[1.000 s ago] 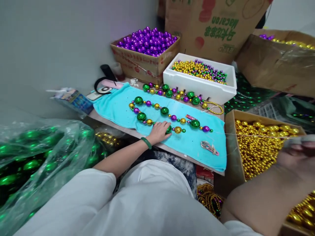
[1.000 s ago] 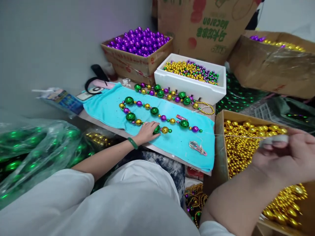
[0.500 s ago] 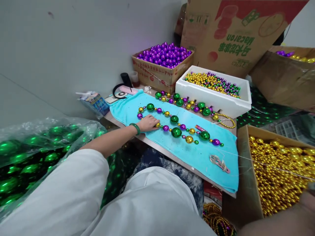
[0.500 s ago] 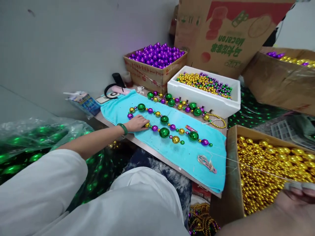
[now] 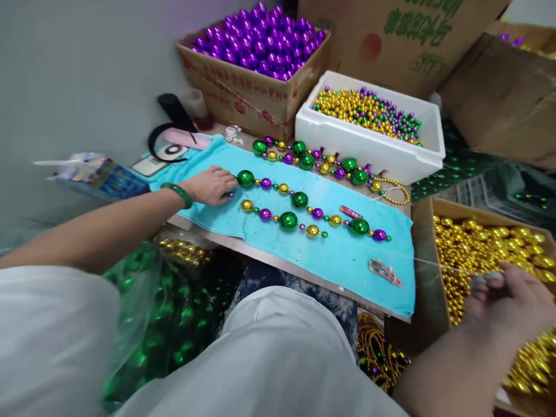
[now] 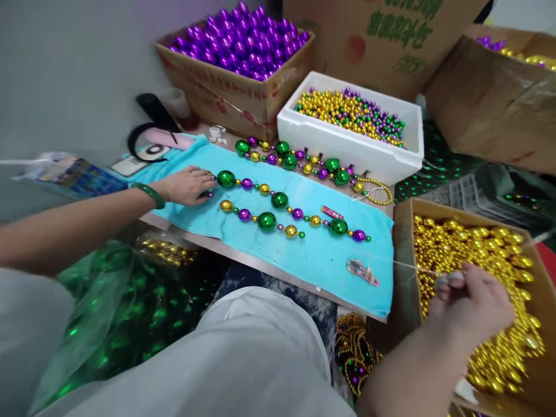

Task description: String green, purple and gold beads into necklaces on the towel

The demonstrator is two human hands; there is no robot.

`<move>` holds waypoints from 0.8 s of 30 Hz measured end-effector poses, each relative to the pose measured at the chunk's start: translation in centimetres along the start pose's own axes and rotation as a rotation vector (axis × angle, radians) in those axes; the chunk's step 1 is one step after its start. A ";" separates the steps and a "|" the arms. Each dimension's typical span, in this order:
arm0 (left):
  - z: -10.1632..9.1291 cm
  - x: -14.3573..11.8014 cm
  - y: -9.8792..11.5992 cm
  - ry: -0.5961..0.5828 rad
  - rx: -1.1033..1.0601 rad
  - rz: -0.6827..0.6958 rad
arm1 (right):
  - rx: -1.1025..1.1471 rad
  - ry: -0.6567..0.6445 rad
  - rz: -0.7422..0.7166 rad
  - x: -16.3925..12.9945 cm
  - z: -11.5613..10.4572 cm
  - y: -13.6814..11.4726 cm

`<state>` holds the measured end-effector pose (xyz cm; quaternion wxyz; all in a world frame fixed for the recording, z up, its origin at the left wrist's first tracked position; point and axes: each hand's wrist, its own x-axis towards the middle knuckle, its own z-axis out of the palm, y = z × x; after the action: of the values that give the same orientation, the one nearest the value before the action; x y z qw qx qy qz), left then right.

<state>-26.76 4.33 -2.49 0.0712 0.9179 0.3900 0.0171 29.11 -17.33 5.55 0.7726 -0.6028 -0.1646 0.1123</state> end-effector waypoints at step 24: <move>2.3 6.5 16.2 -0.101 0.030 0.202 | -0.026 -0.235 -0.063 0.1 -3.6 -3.0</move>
<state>-10.48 -2.43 -2.57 0.0749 0.9532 0.2914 -0.0280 30.48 -21.24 7.74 0.7433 -0.5898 -0.2745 0.1559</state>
